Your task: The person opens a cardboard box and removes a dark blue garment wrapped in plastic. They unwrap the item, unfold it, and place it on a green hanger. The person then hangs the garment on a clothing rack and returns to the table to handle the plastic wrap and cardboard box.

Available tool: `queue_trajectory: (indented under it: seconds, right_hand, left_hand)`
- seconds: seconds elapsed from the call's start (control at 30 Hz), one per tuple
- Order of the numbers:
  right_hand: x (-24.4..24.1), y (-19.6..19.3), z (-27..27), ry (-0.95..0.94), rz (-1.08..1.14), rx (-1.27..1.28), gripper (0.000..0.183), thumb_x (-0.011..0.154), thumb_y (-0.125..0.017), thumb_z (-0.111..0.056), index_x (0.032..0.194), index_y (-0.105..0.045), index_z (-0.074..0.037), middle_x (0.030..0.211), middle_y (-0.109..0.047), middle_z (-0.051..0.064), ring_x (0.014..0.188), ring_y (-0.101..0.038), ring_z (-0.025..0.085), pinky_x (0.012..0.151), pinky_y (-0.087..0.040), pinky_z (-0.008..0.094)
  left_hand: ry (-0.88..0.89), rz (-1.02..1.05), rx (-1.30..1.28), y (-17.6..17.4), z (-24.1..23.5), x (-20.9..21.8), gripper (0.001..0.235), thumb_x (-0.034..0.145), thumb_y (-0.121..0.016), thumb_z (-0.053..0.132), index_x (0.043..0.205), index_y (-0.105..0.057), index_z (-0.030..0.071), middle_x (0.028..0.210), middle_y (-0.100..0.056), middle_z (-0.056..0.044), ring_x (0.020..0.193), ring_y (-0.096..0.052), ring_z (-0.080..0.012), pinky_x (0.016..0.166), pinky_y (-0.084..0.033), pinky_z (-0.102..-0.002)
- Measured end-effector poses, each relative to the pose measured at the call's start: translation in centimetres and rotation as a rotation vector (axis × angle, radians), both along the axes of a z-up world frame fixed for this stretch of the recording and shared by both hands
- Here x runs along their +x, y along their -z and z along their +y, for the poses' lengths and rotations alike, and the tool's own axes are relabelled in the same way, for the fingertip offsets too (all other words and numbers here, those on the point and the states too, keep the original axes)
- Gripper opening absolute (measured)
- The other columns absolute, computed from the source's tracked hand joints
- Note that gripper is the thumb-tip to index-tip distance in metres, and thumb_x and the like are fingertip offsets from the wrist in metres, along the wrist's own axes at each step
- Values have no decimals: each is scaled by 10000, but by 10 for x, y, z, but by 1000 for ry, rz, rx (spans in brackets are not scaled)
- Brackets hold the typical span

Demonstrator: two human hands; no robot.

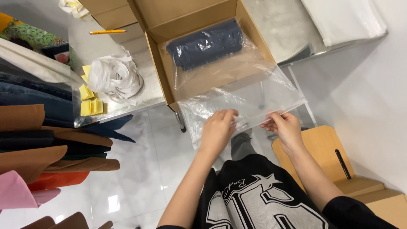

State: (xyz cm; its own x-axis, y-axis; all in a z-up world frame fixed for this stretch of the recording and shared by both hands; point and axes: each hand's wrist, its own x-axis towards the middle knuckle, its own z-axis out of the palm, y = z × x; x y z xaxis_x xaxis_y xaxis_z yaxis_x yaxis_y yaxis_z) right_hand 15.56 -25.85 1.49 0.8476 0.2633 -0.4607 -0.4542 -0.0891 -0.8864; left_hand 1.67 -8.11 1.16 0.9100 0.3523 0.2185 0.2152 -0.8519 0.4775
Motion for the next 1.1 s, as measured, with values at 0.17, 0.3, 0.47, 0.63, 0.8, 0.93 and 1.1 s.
queue_trajectory:
  seconds: [0.17, 0.3, 0.47, 0.63, 0.8, 0.93, 1.1]
  right_hand:
    - [22, -24, -4, -404, -65, -266, 457, 1082, -596, -331, 833, -734, 27, 696, -768, 206, 566, -745, 228, 500, -552, 289]
    - [16, -126, 27, -786, -147, -445, 610, 1091, -561, -368, 736, -772, 81, 590, -775, 234, 491, -742, 288, 513, -518, 355]
    - [35, -163, 108, -872, -831, -557, 304, 1007, -663, -336, 894, -838, -113, 795, -817, 128, 802, -796, 288, 720, -603, 399]
    - [60, -137, 210, -1068, -1167, -650, 300, 913, -682, -353, 944, -819, -88, 905, -806, 151, 933, -785, 362, 808, -621, 467]
    - [85, -102, 277, -1126, -1210, -733, 349, 871, -752, -304, 1155, -683, -112, 1138, -682, 153, 1119, -652, 363, 922, -504, 545]
    - [116, -72, 316, -1153, -1269, -768, 498, 846, -793, -274, 1281, -601, -127, 1278, -608, 154, 1231, -573, 364, 991, -435, 591]
    - [159, -18, 345, -1228, -1347, -859, 861, 795, -876, -215, 1534, -439, -157, 1557, -461, 155, 1455, -414, 364, 1128, -295, 683]
  left_hand:
    - [29, 57, -7, -74, 58, -2, 145, 881, -820, 169, 963, -701, 184, 856, -726, -20, 825, -766, -267, 715, -612, -385]
    - [17, -50, 29, -137, 88, 9, 157, 889, -814, 182, 912, -659, 173, 881, -679, -41, 785, -755, -339, 694, -623, -462]
    - [-55, -215, 66, -178, 95, 32, 153, 930, -804, 202, 895, -660, 162, 884, -646, 13, 745, -755, -246, 662, -632, -397]
    - [-94, -346, 110, -199, 107, 46, 145, 957, -775, 223, 909, -648, 173, 894, -595, 17, 744, -741, -271, 655, -639, -415]
    - [-100, -513, 59, -219, 121, 62, 147, 966, -765, 221, 918, -631, 183, 904, -561, 42, 727, -717, -201, 647, -628, -374]
    - [-32, -538, -29, -228, 149, 70, 121, 938, -784, 187, 914, -666, 176, 862, -564, 33, 706, -697, -176, 641, -596, -344]
    - [23, -633, -244, -241, 179, 72, 77, 941, -802, 226, 949, -751, 169, 861, -641, -14, 709, -680, -191, 678, -581, -325]
